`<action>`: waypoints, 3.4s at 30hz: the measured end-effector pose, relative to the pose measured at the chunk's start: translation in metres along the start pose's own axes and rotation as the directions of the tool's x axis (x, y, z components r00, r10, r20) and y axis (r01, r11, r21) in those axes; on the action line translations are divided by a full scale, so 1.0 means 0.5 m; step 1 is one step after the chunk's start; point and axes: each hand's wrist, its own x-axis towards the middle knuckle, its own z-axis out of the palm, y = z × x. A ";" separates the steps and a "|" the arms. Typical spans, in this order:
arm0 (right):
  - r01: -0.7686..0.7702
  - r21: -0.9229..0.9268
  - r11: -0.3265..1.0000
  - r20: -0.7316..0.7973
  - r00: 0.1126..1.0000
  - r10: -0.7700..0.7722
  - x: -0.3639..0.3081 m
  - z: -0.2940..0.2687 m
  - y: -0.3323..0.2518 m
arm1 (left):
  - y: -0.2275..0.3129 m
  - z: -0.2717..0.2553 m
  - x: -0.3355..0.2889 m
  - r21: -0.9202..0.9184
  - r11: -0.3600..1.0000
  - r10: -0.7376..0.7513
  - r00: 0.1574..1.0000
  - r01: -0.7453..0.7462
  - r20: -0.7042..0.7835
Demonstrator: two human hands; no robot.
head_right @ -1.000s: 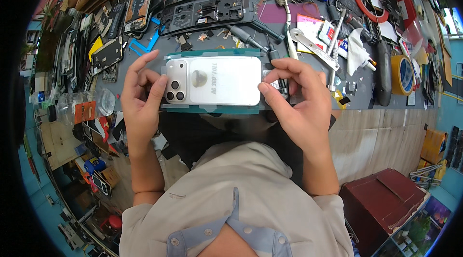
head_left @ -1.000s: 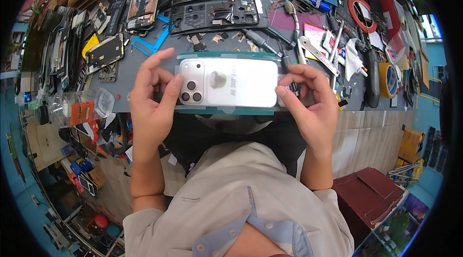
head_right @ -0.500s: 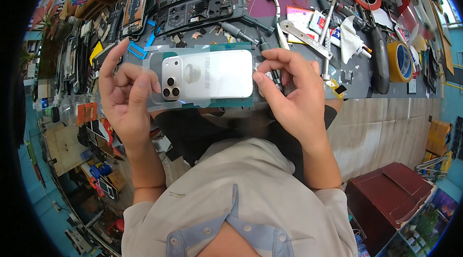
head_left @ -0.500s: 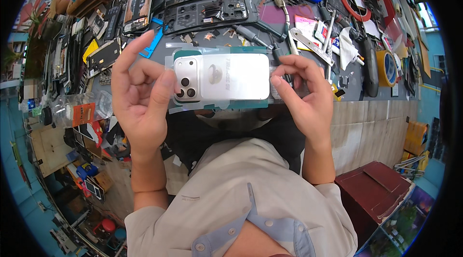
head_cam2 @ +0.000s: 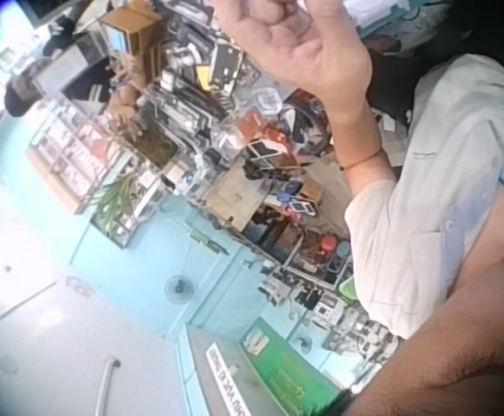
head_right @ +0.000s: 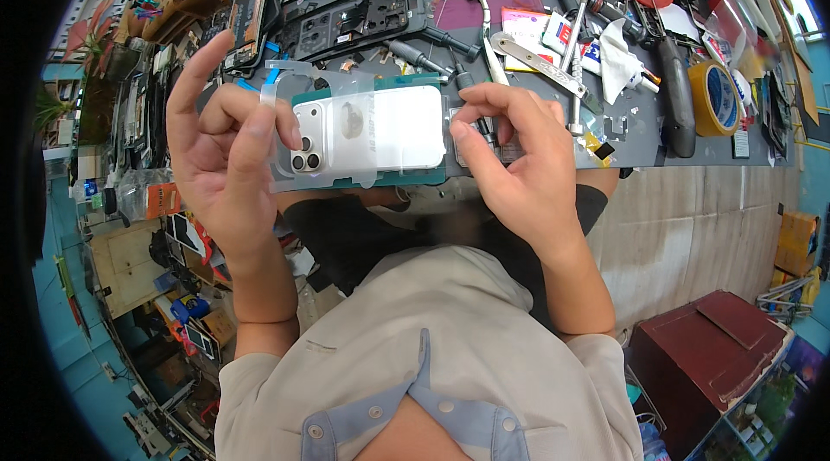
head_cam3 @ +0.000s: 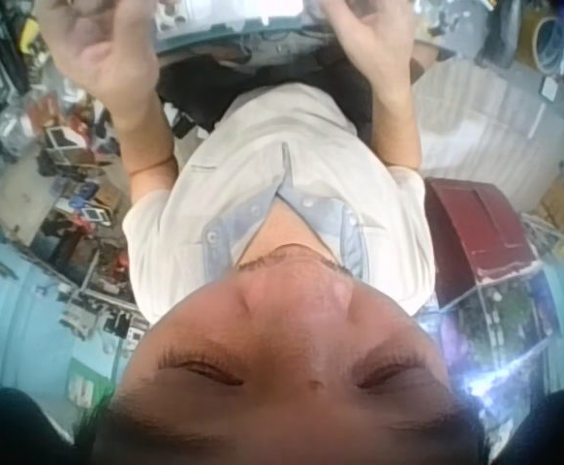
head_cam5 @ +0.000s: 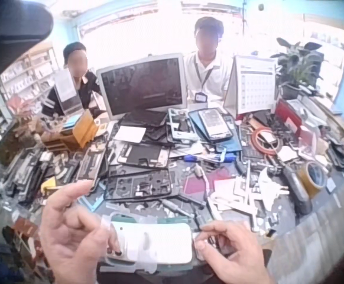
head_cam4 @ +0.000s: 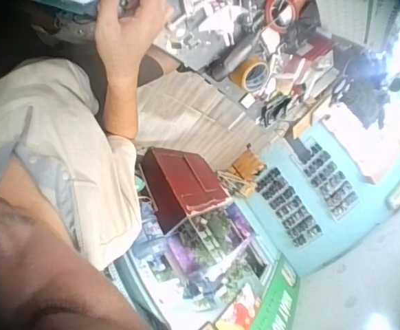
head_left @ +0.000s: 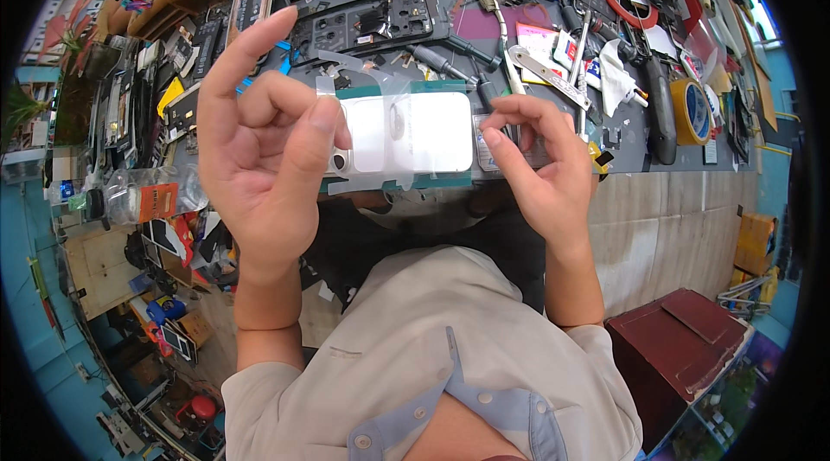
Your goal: The person applies a screen protector to a white smartphone. They align the film, smooth it with a squeegee, and peel off the backing layers. The phone remains on the workbench throughout.
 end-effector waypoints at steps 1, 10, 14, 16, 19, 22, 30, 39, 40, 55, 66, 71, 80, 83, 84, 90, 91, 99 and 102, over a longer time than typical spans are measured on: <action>0.011 -0.001 1.000 -0.005 1.000 -0.011 0.000 0.000 0.001 | -0.004 -0.003 -0.004 0.037 0.999 -0.008 1.000 0.009 -0.015; 0.015 0.028 0.999 -0.030 0.999 -0.014 -0.008 0.002 0.012 | -0.047 -0.048 -0.043 0.152 0.977 -0.135 0.987 0.146 -0.083; 0.007 0.032 0.999 -0.029 1.000 -0.006 -0.006 0.004 0.010 | -0.052 -0.053 -0.046 0.139 0.979 -0.139 0.985 0.152 -0.099; 0.003 0.033 0.999 -0.029 1.000 -0.002 -0.007 0.004 0.009 | -0.052 -0.056 -0.045 0.136 0.980 -0.136 0.986 0.148 -0.094; 0.005 0.031 0.999 -0.035 0.999 -0.004 -0.008 0.004 0.011 | -0.051 -0.057 -0.043 0.136 0.981 -0.126 0.988 0.138 -0.088; -0.005 0.056 0.998 -0.046 0.999 0.008 -0.009 0.006 0.011 | -0.056 -0.062 -0.043 0.131 0.982 -0.129 0.989 0.137 -0.074; 0.014 -0.006 1.000 0.020 1.000 -0.014 -0.011 -0.004 0.017 | -0.067 -0.065 -0.048 0.095 0.982 -0.157 0.985 0.163 -0.074; 0.094 -0.063 0.994 -0.074 0.992 -0.099 -0.011 -0.001 0.000 | -0.051 -0.057 -0.037 0.075 0.990 -0.110 0.992 0.115 -0.065; 0.142 -0.130 0.981 -0.077 0.985 -0.153 -0.011 -0.004 -0.008 | -0.046 -0.053 -0.031 0.071 0.992 -0.103 0.993 0.107 -0.057; 0.450 -0.443 0.776 -0.173 0.806 -0.566 -0.039 0.147 -0.095 | 0.000 0.045 0.015 0.026 0.999 0.031 0.999 -0.030 -0.036; 0.467 -0.367 0.805 -0.223 0.796 -0.563 -0.026 0.126 -0.090 | -0.030 0.051 -0.105 0.110 0.974 -0.195 0.979 0.200 -0.055; 0.464 -0.364 0.808 -0.256 0.784 -0.566 -0.028 0.124 -0.088 | 0.003 0.068 -0.076 0.208 0.947 -0.261 0.963 0.243 0.062; 0.483 -0.370 0.794 -0.120 0.822 -0.556 -0.054 0.107 -0.077 | -0.001 0.068 -0.068 0.311 0.923 -0.248 0.968 0.227 0.030; 0.456 -0.254 0.853 -0.100 0.865 -0.492 -0.066 0.052 -0.097 | -0.010 0.065 -0.076 0.284 0.929 -0.255 0.967 0.239 0.023; 0.451 -0.253 0.856 -0.106 0.867 -0.488 -0.071 0.020 -0.095 | -0.012 0.061 -0.077 0.272 0.935 -0.246 0.969 0.229 0.029; 0.073 -0.363 0.929 -0.387 0.895 -0.221 0.018 -0.326 0.009 | -0.042 0.052 -0.098 0.227 0.963 -0.140 0.990 0.144 -0.032; -0.018 -0.298 0.954 -0.489 0.862 -0.136 0.037 -0.383 0.039 | -0.045 0.054 -0.099 0.208 0.968 -0.139 0.990 0.144 -0.037; 0.058 -0.844 0.533 -0.143 0.934 -0.327 0.327 -0.830 0.273 | -0.057 0.050 -0.095 0.198 0.969 -0.144 0.989 0.150 -0.043; -0.004 -0.925 0.381 -0.061 0.989 -0.137 0.433 -0.878 0.360 | -0.026 0.058 -0.093 0.279 0.952 -0.117 0.992 0.122 -0.036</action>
